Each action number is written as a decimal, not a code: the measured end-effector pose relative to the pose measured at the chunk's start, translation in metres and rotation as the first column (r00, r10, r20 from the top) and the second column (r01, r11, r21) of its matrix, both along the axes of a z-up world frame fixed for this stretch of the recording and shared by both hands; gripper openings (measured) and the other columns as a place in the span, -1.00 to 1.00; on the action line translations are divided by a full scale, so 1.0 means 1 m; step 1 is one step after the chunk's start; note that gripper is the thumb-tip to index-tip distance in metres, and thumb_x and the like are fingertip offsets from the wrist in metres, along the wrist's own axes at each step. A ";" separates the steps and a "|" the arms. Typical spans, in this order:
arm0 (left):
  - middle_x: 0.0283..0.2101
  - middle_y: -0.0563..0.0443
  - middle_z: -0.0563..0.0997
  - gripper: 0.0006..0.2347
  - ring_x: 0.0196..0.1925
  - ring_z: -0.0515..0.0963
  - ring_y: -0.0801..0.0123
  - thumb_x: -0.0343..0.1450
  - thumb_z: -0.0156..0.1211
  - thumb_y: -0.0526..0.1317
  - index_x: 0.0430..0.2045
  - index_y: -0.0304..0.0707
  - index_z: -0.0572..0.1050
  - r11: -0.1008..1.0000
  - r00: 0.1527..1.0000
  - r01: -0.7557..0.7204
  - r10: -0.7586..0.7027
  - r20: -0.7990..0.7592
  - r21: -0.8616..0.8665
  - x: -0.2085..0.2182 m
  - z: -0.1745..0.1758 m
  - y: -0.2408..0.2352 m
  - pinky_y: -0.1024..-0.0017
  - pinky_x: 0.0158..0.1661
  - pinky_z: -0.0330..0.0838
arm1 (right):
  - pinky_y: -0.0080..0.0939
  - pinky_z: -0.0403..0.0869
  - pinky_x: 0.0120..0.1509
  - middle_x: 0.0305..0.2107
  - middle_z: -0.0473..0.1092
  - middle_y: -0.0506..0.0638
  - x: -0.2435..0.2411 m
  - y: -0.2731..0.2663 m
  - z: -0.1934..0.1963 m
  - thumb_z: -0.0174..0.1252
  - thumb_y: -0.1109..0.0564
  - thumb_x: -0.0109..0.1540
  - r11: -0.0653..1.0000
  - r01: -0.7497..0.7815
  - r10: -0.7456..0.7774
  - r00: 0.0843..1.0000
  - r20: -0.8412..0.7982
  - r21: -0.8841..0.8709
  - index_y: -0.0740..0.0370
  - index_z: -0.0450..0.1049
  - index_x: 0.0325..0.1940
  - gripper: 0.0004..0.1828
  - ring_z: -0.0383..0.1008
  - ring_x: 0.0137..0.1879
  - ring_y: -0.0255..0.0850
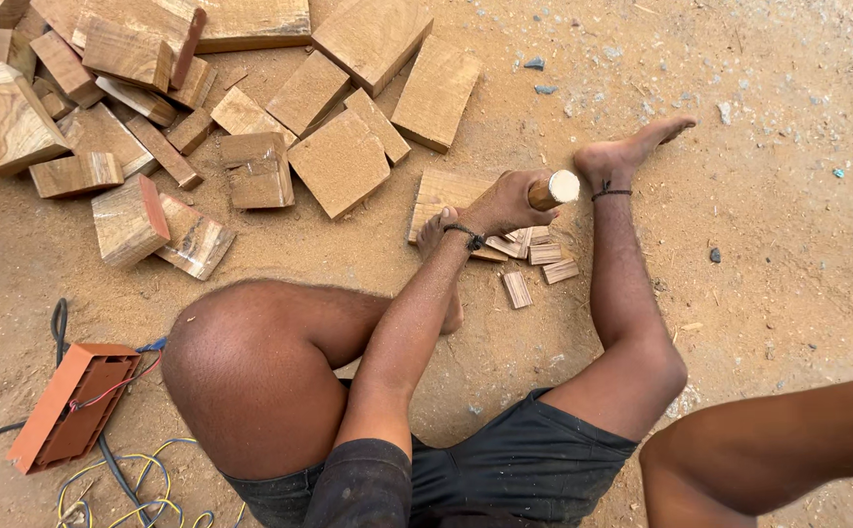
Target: The person sits on the ground and uses a wooden mallet to strike a cylindrical wooden piece held between their feet. This action splits the wood into smaller rectangular slats, which accumulate on the ground. The person repeatedly repositions the wood and strikes it to continue the splitting process.
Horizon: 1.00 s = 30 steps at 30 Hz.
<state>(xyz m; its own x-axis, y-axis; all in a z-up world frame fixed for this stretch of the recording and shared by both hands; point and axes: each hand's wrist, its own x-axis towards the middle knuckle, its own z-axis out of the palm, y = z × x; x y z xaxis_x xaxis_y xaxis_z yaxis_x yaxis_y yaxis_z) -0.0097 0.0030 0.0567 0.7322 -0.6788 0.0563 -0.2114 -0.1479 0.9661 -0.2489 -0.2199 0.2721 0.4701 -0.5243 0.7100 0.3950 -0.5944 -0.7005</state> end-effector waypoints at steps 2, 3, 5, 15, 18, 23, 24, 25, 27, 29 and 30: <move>-0.20 -0.07 0.70 -0.65 -0.13 0.69 0.31 0.29 0.47 -0.14 -0.12 -0.25 0.55 1.000 1.000 0.013 -0.013 -0.028 0.021 0.000 0.002 0.002 0.30 -0.02 0.59 | -0.04 0.55 -0.22 -0.32 0.54 0.06 0.002 -0.005 -0.025 0.36 -0.02 0.24 0.980 0.047 -0.087 0.975 -0.202 -0.194 0.17 0.40 0.06 -0.58 0.57 -0.29 -0.07; -0.19 -0.07 0.70 -0.65 -0.13 0.69 0.31 0.28 0.48 -0.15 -0.12 -0.25 0.55 1.000 1.000 0.004 -0.004 -0.008 0.014 0.001 0.003 0.002 0.30 -0.03 0.59 | -0.03 0.54 -0.22 -0.32 0.54 0.06 0.003 -0.007 -0.040 0.37 -0.04 0.23 0.948 0.063 -0.156 0.946 -0.283 -0.313 0.17 0.40 0.06 -0.57 0.57 -0.30 -0.05; -0.19 -0.08 0.69 -0.63 -0.13 0.68 0.31 0.24 0.49 -0.16 -0.12 -0.25 0.56 1.000 1.000 -0.013 0.013 0.028 -0.004 0.001 0.001 0.001 0.30 -0.05 0.57 | 0.00 0.53 -0.22 -0.34 0.55 0.08 0.013 -0.014 -0.072 0.37 -0.08 0.22 0.789 -0.034 -0.349 0.797 -0.493 -0.613 0.16 0.41 0.05 -0.54 0.57 -0.30 -0.03; -0.09 -0.22 0.65 -0.64 0.00 0.59 0.03 0.36 0.54 -0.09 -0.10 -0.30 0.57 0.885 0.949 0.122 -0.237 0.210 0.450 -0.020 -0.132 -0.036 0.11 0.03 0.48 | 0.16 0.51 -0.27 -0.32 0.52 0.36 0.001 0.028 -0.158 0.42 -0.12 0.01 0.847 -0.192 -0.302 0.596 -0.744 -0.497 0.35 0.41 0.25 -0.18 0.54 -0.26 0.26; -0.15 0.01 0.73 -0.67 -0.10 0.65 0.30 0.31 0.47 -0.19 -0.11 -0.30 0.57 0.993 0.994 0.056 -0.066 -0.092 -0.103 0.002 -0.137 -0.013 0.31 -0.03 0.61 | 0.07 0.52 -0.16 -0.29 0.53 0.28 -0.025 0.036 -0.175 0.42 -0.05 0.09 0.947 -0.052 -0.226 0.590 -0.775 -0.316 0.33 0.48 -0.02 -0.47 0.58 -0.19 0.17; -0.19 0.01 0.71 -0.68 -0.14 0.65 0.40 0.29 0.49 -0.18 -0.17 -0.31 0.56 0.972 0.982 -0.158 0.136 -0.130 -0.176 0.003 -0.116 0.014 0.32 -0.04 0.58 | -0.07 0.41 -0.44 -0.50 0.44 0.13 -0.084 0.018 -0.200 0.27 0.23 0.14 0.883 0.313 0.144 0.530 -0.835 0.351 0.41 0.44 -0.15 -0.74 0.43 -0.52 -0.12; -0.22 0.00 0.71 -0.70 -0.17 0.65 0.41 0.30 0.49 -0.17 -0.20 -0.31 0.57 0.973 0.976 -0.170 0.144 -0.166 -0.154 -0.001 -0.113 0.014 0.32 -0.08 0.60 | -0.08 0.40 -0.47 -0.54 0.42 0.14 -0.103 0.009 -0.203 0.24 0.26 0.16 0.856 0.328 0.184 0.529 -0.829 0.399 0.43 0.44 -0.18 -0.79 0.41 -0.56 -0.13; -0.22 0.01 0.71 -0.70 -0.18 0.65 0.42 0.30 0.49 -0.17 -0.21 -0.29 0.56 0.979 0.974 -0.156 0.131 -0.183 -0.132 0.000 -0.105 0.012 0.33 -0.08 0.60 | -0.08 0.38 -0.50 -0.57 0.40 0.16 -0.113 -0.001 -0.209 0.21 0.29 0.18 0.827 0.333 0.223 0.545 -0.808 0.452 0.44 0.43 -0.21 -0.83 0.39 -0.59 -0.15; -0.24 0.04 0.69 -0.71 -0.19 0.66 0.45 0.29 0.48 -0.16 -0.22 -0.26 0.56 0.989 0.969 -0.123 0.101 -0.224 -0.084 -0.003 -0.085 0.008 0.35 -0.09 0.60 | -0.08 0.41 -0.48 -0.58 0.38 0.18 -0.136 -0.011 -0.224 0.19 0.29 0.21 0.779 0.356 0.270 0.554 -0.788 0.517 0.52 0.40 -0.27 -0.83 0.41 -0.57 -0.13; -0.27 0.06 0.68 -0.71 -0.20 0.67 0.47 0.28 0.49 -0.13 -0.23 -0.23 0.56 0.992 0.985 -0.112 0.104 -0.134 -0.052 0.000 -0.062 0.007 0.39 -0.11 0.61 | -0.08 0.44 -0.47 -0.57 0.37 0.14 -0.149 -0.019 -0.234 0.16 0.30 0.22 0.692 0.414 0.291 0.589 -0.754 0.591 0.51 0.40 -0.29 -0.86 0.41 -0.55 -0.13; -0.28 0.08 0.68 -0.70 -0.21 0.67 0.48 0.28 0.49 -0.12 -0.24 -0.21 0.56 0.994 0.991 -0.104 0.101 -0.089 -0.034 0.003 -0.049 0.006 0.41 -0.13 0.61 | -0.09 0.44 -0.46 -0.56 0.36 0.09 -0.147 -0.022 -0.239 0.13 0.30 0.21 0.629 0.452 0.286 0.622 -0.729 0.632 0.46 0.41 -0.27 -0.90 0.40 -0.55 -0.15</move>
